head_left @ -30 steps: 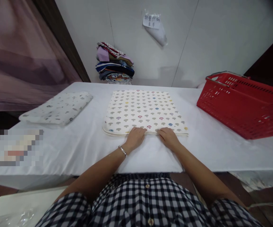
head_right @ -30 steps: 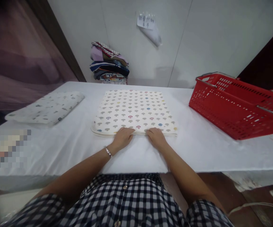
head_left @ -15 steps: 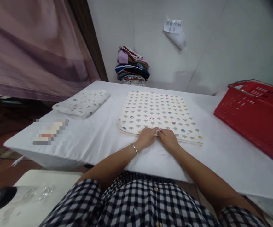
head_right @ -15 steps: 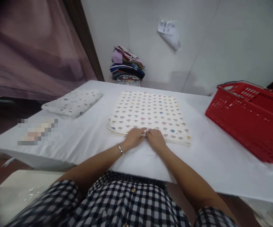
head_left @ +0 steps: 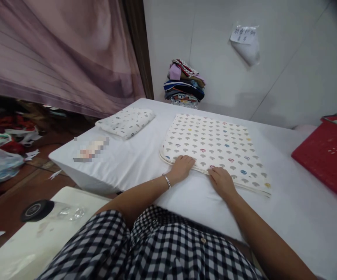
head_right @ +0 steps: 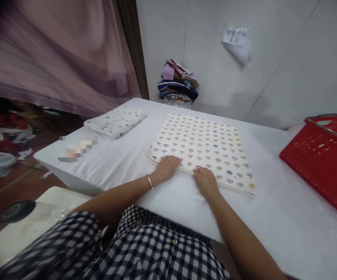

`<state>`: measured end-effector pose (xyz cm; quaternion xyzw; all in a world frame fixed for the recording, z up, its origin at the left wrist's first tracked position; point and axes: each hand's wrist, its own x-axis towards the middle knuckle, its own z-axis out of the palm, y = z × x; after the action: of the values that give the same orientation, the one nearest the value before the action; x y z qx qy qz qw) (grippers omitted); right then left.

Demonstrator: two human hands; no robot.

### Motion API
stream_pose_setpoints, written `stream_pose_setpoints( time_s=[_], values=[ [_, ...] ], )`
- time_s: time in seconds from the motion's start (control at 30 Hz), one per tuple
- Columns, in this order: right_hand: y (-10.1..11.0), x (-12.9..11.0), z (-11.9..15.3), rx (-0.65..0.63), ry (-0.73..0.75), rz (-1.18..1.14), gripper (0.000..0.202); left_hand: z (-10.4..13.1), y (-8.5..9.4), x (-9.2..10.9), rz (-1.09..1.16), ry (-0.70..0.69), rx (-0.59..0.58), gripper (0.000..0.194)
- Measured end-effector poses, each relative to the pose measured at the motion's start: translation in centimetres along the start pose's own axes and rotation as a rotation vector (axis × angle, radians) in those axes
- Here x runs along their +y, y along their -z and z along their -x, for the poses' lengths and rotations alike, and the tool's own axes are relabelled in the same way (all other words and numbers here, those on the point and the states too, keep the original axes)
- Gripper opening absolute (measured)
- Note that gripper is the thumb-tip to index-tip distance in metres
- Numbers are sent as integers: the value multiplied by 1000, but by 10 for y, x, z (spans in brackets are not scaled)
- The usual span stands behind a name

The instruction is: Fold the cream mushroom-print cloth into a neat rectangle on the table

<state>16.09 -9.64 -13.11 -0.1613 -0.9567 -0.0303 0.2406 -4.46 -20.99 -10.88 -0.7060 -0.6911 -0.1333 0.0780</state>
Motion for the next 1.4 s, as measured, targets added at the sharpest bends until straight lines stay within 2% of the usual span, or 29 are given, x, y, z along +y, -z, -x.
stream_pose_setpoints(
  time_s=[0.37,0.5,0.63,0.87,1.03,1.17,1.4],
  values=[
    [1,-2,0,18,-10,-5,26,36,21,-54,-65,233,71,31],
    [2,-3,-1,18,-16,-3,27,49,25,-66,-24,196,141,33],
    [2,-3,-1,8,-24,-9,27,57,30,-72,86,110,164,34],
    [1,-3,0,18,-28,-12,28,59,40,-84,176,109,207,22],
    [-1,-1,1,42,-16,-15,28,58,41,-83,238,92,258,19],
    [-1,-1,0,51,-8,-13,28,59,42,-79,199,89,223,5],
    [0,-2,-1,71,-1,-20,27,56,35,-83,126,127,290,8]
  ],
)
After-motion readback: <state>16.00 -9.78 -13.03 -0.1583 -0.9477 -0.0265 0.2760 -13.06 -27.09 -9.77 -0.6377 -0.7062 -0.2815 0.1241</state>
